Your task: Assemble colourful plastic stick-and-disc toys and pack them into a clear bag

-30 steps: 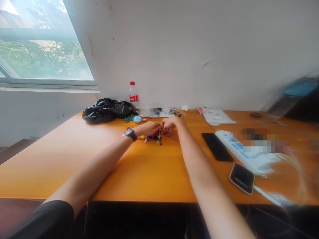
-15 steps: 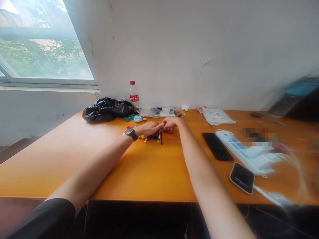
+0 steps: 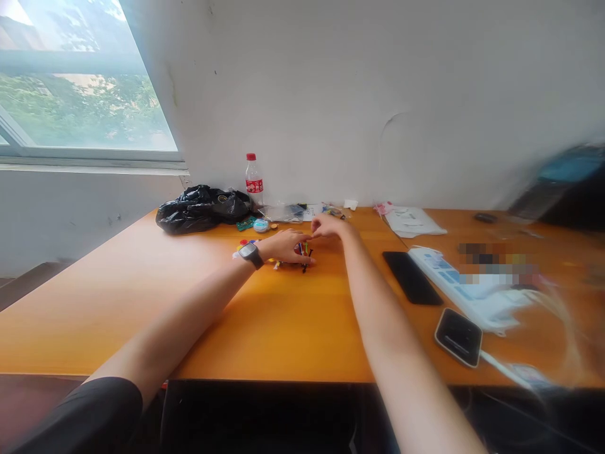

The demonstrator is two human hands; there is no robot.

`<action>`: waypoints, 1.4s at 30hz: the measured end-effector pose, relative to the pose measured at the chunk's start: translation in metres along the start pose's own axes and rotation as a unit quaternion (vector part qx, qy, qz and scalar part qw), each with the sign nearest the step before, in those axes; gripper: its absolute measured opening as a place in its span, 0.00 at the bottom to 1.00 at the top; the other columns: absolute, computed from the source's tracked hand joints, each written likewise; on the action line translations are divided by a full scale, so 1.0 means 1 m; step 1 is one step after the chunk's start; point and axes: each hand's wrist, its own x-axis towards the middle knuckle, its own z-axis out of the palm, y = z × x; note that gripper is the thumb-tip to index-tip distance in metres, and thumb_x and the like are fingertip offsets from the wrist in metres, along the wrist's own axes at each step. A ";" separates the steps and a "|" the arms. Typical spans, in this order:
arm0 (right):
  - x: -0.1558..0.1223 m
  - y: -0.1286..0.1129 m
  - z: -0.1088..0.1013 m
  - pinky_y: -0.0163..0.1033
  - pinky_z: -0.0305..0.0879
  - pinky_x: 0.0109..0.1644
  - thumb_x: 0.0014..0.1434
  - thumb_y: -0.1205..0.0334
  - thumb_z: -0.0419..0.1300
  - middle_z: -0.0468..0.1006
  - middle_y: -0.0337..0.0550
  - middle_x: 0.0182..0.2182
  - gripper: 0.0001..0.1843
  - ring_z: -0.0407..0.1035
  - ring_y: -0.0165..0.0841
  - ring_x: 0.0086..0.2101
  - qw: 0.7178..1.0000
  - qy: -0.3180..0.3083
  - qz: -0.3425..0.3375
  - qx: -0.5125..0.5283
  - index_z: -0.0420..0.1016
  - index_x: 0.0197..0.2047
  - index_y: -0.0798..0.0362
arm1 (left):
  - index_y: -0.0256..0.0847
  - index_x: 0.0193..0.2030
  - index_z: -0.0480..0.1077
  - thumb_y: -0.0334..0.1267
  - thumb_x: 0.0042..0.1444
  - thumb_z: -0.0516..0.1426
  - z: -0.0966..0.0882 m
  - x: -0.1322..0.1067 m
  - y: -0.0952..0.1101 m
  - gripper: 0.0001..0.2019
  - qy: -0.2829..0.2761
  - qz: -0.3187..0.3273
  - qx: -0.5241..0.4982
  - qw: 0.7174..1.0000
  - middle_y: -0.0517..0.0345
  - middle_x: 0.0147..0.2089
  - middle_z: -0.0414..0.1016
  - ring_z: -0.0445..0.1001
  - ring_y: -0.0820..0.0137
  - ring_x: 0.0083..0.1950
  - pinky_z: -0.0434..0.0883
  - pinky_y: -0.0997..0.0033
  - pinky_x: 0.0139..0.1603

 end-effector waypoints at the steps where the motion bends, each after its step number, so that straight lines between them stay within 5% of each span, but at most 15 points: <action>1: -0.001 0.003 -0.004 0.35 0.68 0.37 0.54 0.55 0.73 0.81 0.44 0.37 0.13 0.74 0.36 0.37 0.999 0.034 0.002 -0.001 0.77 0.38 0.52 | 0.41 0.71 0.69 0.74 0.53 0.60 -0.001 -0.001 0.002 0.48 -0.007 0.004 -0.001 1.000 0.42 0.60 0.79 0.75 0.47 0.62 0.70 0.58 0.61; 6: -0.009 0.025 -0.021 0.38 0.69 0.45 0.63 0.59 0.64 0.82 0.51 0.45 0.10 0.74 0.39 0.42 0.976 0.213 0.037 -0.001 0.77 0.45 0.54 | 0.48 0.63 0.75 0.71 0.45 0.68 -0.008 -0.006 0.010 0.43 -0.035 0.063 -0.025 0.997 0.50 0.60 0.80 0.76 0.51 0.63 0.69 0.64 0.62; 10: -0.011 0.044 -0.022 0.40 0.69 0.49 0.68 0.58 0.59 0.82 0.55 0.49 0.13 0.75 0.42 0.45 0.957 0.273 0.089 -0.036 0.77 0.51 0.55 | 0.47 0.58 0.79 0.68 0.45 0.70 -0.011 -0.006 0.011 0.38 -0.038 0.058 -0.038 0.997 0.50 0.57 0.82 0.79 0.53 0.59 0.71 0.66 0.59; 15: 0.000 0.055 -0.007 0.43 0.68 0.58 0.69 0.61 0.55 0.78 0.58 0.58 0.17 0.73 0.47 0.55 0.964 0.241 0.076 -0.083 0.79 0.56 0.56 | 0.47 0.55 0.80 0.67 0.49 0.68 -0.012 -0.005 0.010 0.33 -0.036 0.055 -0.027 0.997 0.51 0.56 0.83 0.79 0.54 0.58 0.71 0.66 0.57; 21: 0.023 0.038 0.027 0.58 0.44 0.77 0.70 0.63 0.52 0.60 0.53 0.74 0.23 0.46 0.54 0.73 0.967 0.202 0.041 -0.152 0.77 0.63 0.53 | 0.45 0.53 0.79 0.68 0.53 0.66 -0.010 -0.004 0.007 0.31 -0.023 0.066 -0.011 0.997 0.50 0.56 0.82 0.79 0.55 0.59 0.71 0.65 0.57; 26: 0.032 0.024 0.048 0.70 0.40 0.75 0.69 0.61 0.51 0.56 0.60 0.75 0.26 0.39 0.61 0.74 0.963 0.189 0.054 -0.184 0.71 0.68 0.56 | 0.43 0.58 0.77 0.64 0.64 0.58 -0.012 -0.001 0.003 0.29 0.005 0.056 -0.024 0.998 0.47 0.57 0.82 0.80 0.55 0.57 0.72 0.64 0.55; 32: 0.033 0.020 0.041 0.70 0.39 0.76 0.69 0.58 0.52 0.56 0.61 0.75 0.33 0.42 0.60 0.74 0.959 0.198 0.061 -0.192 0.59 0.75 0.55 | 0.40 0.62 0.76 0.57 0.70 0.54 -0.021 -0.001 -0.011 0.26 0.057 0.021 -0.031 0.998 0.45 0.59 0.81 0.79 0.54 0.59 0.73 0.63 0.58; 39: 0.042 0.016 0.043 0.75 0.32 0.75 0.70 0.57 0.50 0.49 0.56 0.78 0.31 0.37 0.62 0.76 0.962 0.174 0.057 -0.202 0.64 0.73 0.52 | 0.40 0.60 0.77 0.50 0.69 0.57 -0.032 -0.003 -0.026 0.21 0.095 0.006 -0.056 0.994 0.48 0.60 0.81 0.78 0.56 0.61 0.72 0.63 0.63; 42: 0.044 0.019 0.047 0.79 0.31 0.73 0.68 0.58 0.51 0.55 0.59 0.76 0.32 0.37 0.64 0.75 0.963 0.165 0.063 -0.203 0.65 0.73 0.53 | 0.39 0.60 0.78 0.50 0.68 0.57 -0.036 -0.004 -0.029 0.21 0.090 -0.001 -0.065 0.994 0.47 0.60 0.81 0.78 0.55 0.61 0.72 0.62 0.64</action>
